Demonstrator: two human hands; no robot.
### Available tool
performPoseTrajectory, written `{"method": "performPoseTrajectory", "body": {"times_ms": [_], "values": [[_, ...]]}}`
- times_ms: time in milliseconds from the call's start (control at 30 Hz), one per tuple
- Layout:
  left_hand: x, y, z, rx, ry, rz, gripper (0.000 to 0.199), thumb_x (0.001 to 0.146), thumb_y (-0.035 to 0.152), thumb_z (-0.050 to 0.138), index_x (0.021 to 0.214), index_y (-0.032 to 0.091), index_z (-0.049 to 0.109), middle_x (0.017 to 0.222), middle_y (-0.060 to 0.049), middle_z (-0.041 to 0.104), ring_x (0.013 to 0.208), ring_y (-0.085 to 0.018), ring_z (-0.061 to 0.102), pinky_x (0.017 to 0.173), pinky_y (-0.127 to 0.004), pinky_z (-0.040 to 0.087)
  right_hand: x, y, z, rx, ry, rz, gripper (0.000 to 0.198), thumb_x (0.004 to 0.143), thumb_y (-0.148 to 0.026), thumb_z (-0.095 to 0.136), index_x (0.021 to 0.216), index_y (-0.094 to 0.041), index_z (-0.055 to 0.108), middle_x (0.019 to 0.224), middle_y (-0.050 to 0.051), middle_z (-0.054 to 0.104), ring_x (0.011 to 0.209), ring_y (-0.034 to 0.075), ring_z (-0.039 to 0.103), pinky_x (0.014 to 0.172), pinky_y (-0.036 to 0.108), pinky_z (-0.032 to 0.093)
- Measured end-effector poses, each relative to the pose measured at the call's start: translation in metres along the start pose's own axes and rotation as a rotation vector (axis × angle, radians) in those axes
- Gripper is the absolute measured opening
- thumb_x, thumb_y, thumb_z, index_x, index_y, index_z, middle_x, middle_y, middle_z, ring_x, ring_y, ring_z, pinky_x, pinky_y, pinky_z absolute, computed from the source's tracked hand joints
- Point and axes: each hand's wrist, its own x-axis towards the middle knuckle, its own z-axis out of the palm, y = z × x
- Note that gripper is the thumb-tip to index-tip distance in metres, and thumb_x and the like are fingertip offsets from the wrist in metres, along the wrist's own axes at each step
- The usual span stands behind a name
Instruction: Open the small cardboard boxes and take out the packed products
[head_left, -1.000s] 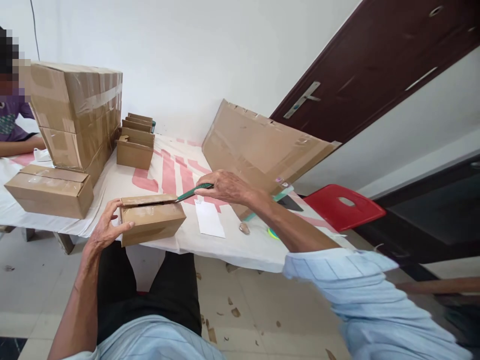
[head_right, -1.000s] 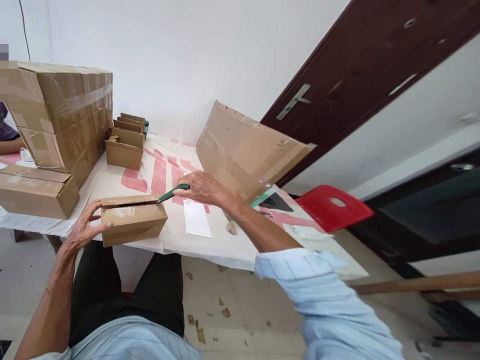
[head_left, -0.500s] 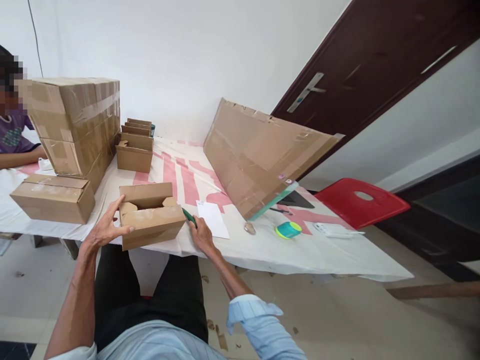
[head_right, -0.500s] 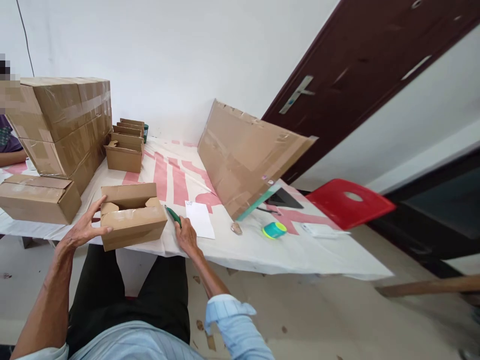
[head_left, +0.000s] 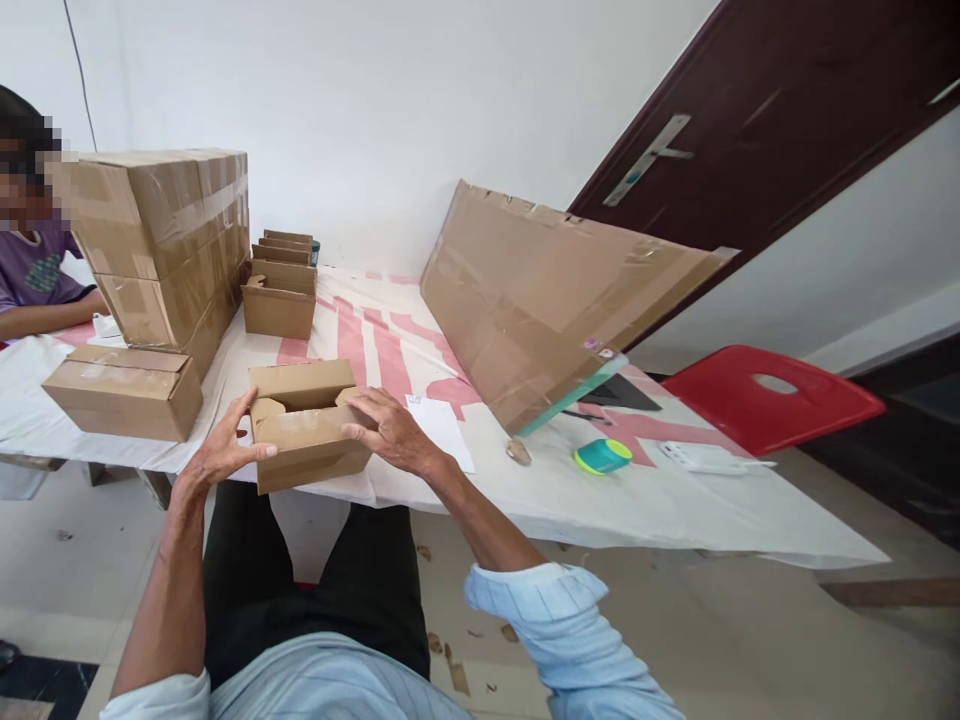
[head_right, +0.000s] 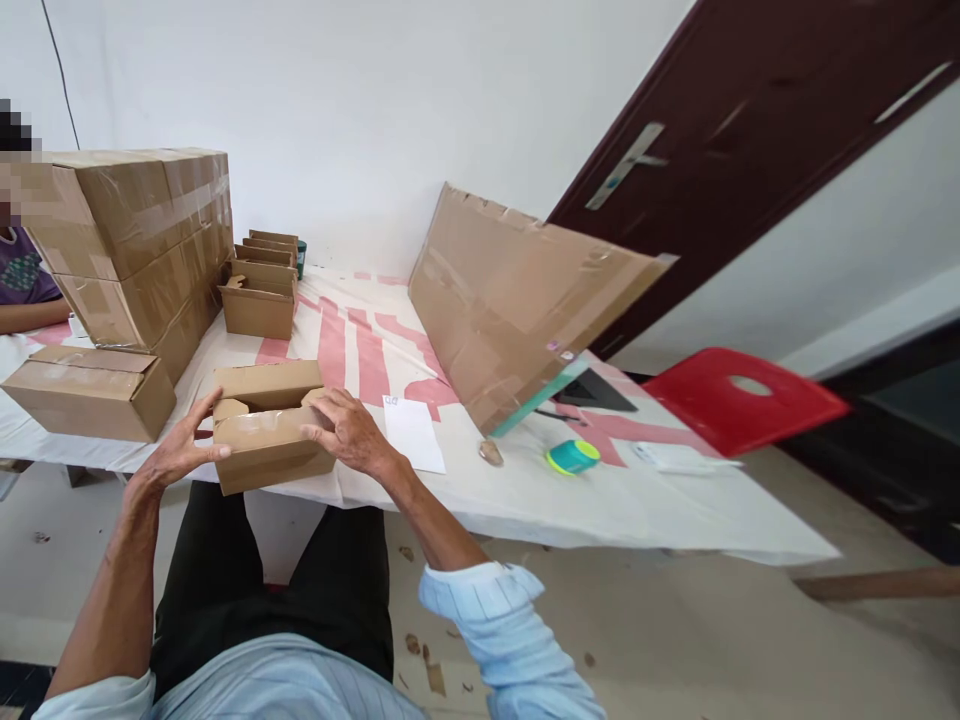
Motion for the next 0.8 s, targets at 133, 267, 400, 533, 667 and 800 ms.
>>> {"method": "performPoseTrajectory", "body": {"times_ms": [133,267,400,533,667,800], "values": [[-0.001,-0.003,0.001,-0.039,0.062,-0.019,0.095,0.091,0.081,0.055,0.165,0.023,0.045,0.173,-0.013,0.040,0.160,-0.042,0.035,0.127,-0.055,0.039,-0.010,-0.015,-0.001,-0.132,0.125,-0.077,0.023,0.101,-0.036,0.067,0.120,-0.023,0.071,0.113,0.012,0.072,0.108,0.031,0.065,0.094,0.046,0.056],[-0.003,0.002,0.002,-0.004,0.033,-0.045,0.098,0.090,0.078,0.057,0.169,0.022,0.037,0.175,-0.012,0.036,0.161,-0.040,0.033,0.128,-0.054,0.037,-0.041,-0.019,0.011,-0.265,0.263,-0.206,0.009,0.100,-0.018,0.063,0.102,-0.024,0.070,0.101,0.010,0.072,0.095,0.028,0.066,0.084,0.044,0.056],[-0.004,0.007,0.003,0.057,-0.042,-0.036,0.121,0.076,0.070,0.079,0.173,0.023,0.024,0.176,-0.015,0.030,0.157,-0.042,0.039,0.119,-0.052,0.048,-0.067,-0.026,0.029,-0.271,0.295,-0.290,0.018,0.095,-0.011,0.065,0.108,-0.023,0.070,0.105,0.011,0.072,0.096,0.028,0.065,0.082,0.044,0.056],[-0.004,0.007,0.005,0.109,-0.049,0.007,0.129,0.070,0.065,0.087,0.173,0.023,0.021,0.175,-0.016,0.031,0.156,-0.043,0.039,0.124,-0.053,0.043,-0.070,-0.031,0.028,-0.206,0.293,-0.264,0.012,0.097,-0.025,0.071,0.109,-0.022,0.071,0.107,0.013,0.072,0.099,0.030,0.065,0.085,0.046,0.056],[-0.005,0.008,0.007,0.086,-0.041,-0.005,0.131,0.068,0.063,0.089,0.173,0.023,0.021,0.175,-0.016,0.030,0.157,-0.043,0.037,0.121,-0.051,0.046,-0.044,-0.032,0.010,-0.064,0.148,-0.223,0.015,0.105,-0.028,0.060,0.104,-0.022,0.074,0.105,0.011,0.074,0.100,0.026,0.067,0.087,0.043,0.057],[-0.007,0.009,0.008,0.059,-0.025,-0.031,0.134,0.066,0.063,0.090,0.173,0.022,0.021,0.175,-0.018,0.029,0.158,-0.043,0.036,0.119,-0.053,0.047,-0.007,-0.028,0.004,-0.106,-0.055,-0.236,0.024,0.108,-0.026,0.053,0.110,-0.022,0.076,0.112,0.010,0.078,0.110,0.027,0.066,0.098,0.045,0.054]]}}
